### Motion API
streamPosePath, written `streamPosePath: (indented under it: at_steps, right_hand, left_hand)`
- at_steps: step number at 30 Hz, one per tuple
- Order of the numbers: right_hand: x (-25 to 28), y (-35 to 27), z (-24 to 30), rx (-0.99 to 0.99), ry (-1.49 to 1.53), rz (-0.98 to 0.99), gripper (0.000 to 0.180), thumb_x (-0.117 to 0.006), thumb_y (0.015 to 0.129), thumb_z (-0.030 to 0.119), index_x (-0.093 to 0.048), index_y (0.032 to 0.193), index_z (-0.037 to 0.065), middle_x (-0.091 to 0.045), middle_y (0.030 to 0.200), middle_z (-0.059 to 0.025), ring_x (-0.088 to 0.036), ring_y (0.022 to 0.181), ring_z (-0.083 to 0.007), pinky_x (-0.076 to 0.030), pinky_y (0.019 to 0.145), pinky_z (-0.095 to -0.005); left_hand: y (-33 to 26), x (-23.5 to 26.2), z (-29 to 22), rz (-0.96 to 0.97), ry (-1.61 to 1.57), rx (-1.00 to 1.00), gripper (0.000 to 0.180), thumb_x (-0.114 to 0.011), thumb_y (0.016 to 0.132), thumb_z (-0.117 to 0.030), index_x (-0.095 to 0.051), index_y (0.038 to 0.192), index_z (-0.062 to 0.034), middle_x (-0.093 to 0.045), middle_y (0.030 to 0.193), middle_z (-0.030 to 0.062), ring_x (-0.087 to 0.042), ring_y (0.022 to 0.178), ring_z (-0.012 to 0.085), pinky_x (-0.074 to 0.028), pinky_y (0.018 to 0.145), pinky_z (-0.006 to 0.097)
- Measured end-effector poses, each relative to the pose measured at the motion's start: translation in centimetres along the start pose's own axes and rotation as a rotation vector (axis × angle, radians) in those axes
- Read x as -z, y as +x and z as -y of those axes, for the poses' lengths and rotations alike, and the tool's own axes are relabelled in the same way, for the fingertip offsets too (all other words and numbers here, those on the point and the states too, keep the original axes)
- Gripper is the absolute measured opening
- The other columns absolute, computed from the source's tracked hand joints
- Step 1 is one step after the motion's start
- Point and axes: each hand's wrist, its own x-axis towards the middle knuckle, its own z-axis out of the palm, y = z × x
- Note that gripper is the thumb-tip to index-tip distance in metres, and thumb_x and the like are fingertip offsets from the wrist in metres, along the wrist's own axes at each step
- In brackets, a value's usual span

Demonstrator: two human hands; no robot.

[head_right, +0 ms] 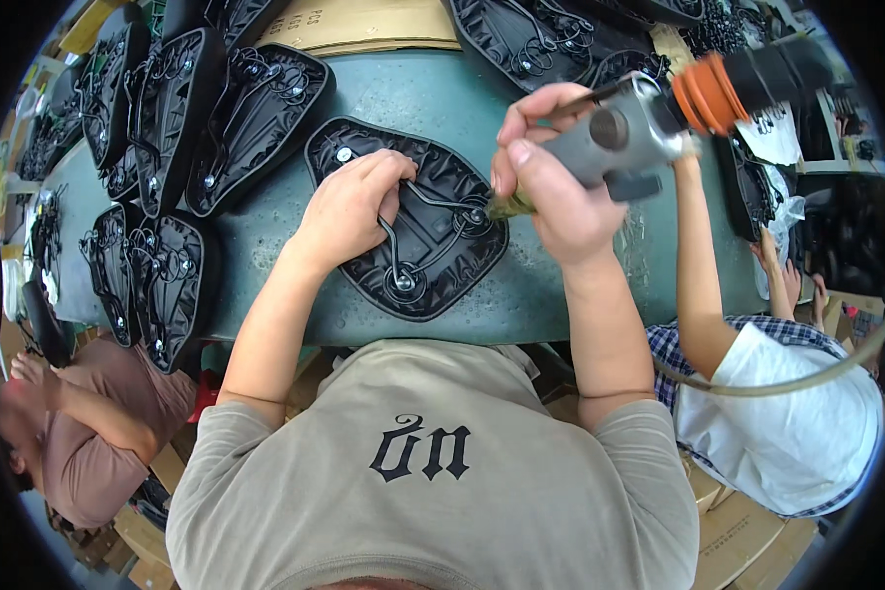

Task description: The person assembles bicycle saddles by positioning metal rails onto saddle bases, fastening them with a pneumatic screwdriver, and placing finished saddles into a box.

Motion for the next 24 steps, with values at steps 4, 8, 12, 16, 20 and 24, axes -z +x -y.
streamPosePath:
  at_steps: [4, 8, 12, 16, 20, 24]
  right_hand:
    - [0.2, 0.6, -0.7, -0.035, 0.04, 0.059, 0.019, -0.058, 0.088, -0.008, -0.052, 0.105, -0.003, -0.061, 0.08, -0.0133, -0.062, 0.061, -0.019, -0.055, 0.06, -0.0334]
    - [0.4, -0.2, -0.7, 0.046, 0.013, 0.142, 0.023, -0.059, 0.086, -0.009, -0.052, 0.107, -0.002, -0.063, 0.084, -0.016, -0.063, 0.062, -0.0198, -0.056, 0.061, -0.0335]
    - [0.2, -0.4, 1.0, 0.086, -0.02, 0.096, 0.033, -0.06, 0.088, -0.005, -0.05, 0.12, -0.003, -0.063, 0.1, -0.0224, -0.063, 0.062, -0.0211, -0.056, 0.062, -0.0346]
    - [0.7, -1.0, 6.7, 0.325, -0.029, 0.193, 0.037, -0.057, 0.09, 0.003, -0.05, 0.126, -0.001, -0.058, 0.109, -0.0229, -0.06, 0.065, -0.0199, -0.054, 0.066, -0.0411]
    - [-0.5, -3.3, 7.8, 0.269, -0.052, 0.203, 0.038, -0.059, 0.091, 0.01, -0.049, 0.126, 0.002, -0.054, 0.106, -0.017, -0.058, 0.064, -0.0181, -0.052, 0.067, -0.0392]
    - [-1.3, -4.3, 6.3, 0.21, -0.129, 0.184, 0.036, -0.062, 0.091, 0.007, -0.048, 0.124, 0.002, -0.053, 0.104, -0.0178, -0.059, 0.065, -0.0197, -0.052, 0.067, -0.0405]
  left_hand:
    - [0.1, 0.1, -0.1, 0.008, 0.017, 0.004, 0.031, -0.062, 0.078, 0.008, -0.06, 0.106, -0.0049, -0.068, 0.104, 0.0109, -0.067, 0.101, 0.0346, -0.055, 0.085, 0.043]
    - [0.0, 0.0, -0.2, -0.03, 0.013, -0.031, 0.031, -0.062, 0.078, 0.008, -0.06, 0.106, -0.0047, -0.067, 0.104, 0.0112, -0.066, 0.1, 0.0352, -0.055, 0.085, 0.044]
    - [-0.1, 0.0, -0.6, 0.014, 0.057, 0.014, 0.033, -0.061, 0.077, 0.009, -0.06, 0.107, -0.0041, -0.066, 0.102, 0.0125, -0.066, 0.098, 0.036, -0.054, 0.084, 0.044]
    - [-1.0, -1.1, -1.4, -0.148, 0.122, 0.079, 0.038, -0.065, 0.071, 0.007, -0.059, 0.107, -0.0049, -0.065, 0.1, 0.0133, -0.065, 0.099, 0.036, -0.053, 0.086, 0.046]
    - [-2.2, -3.2, -4.4, -0.31, 0.187, 0.38, 0.033, -0.074, 0.083, -0.008, -0.055, 0.109, 0.002, -0.059, 0.115, 0.0223, -0.059, 0.109, 0.0433, -0.048, 0.093, 0.048]
    - [-2.2, -1.3, -4.5, -0.311, 0.35, 0.149, 0.051, -0.083, 0.077, -0.02, -0.055, 0.115, 0.0003, -0.057, 0.134, 0.0217, -0.054, 0.126, 0.0429, -0.043, 0.106, 0.052]
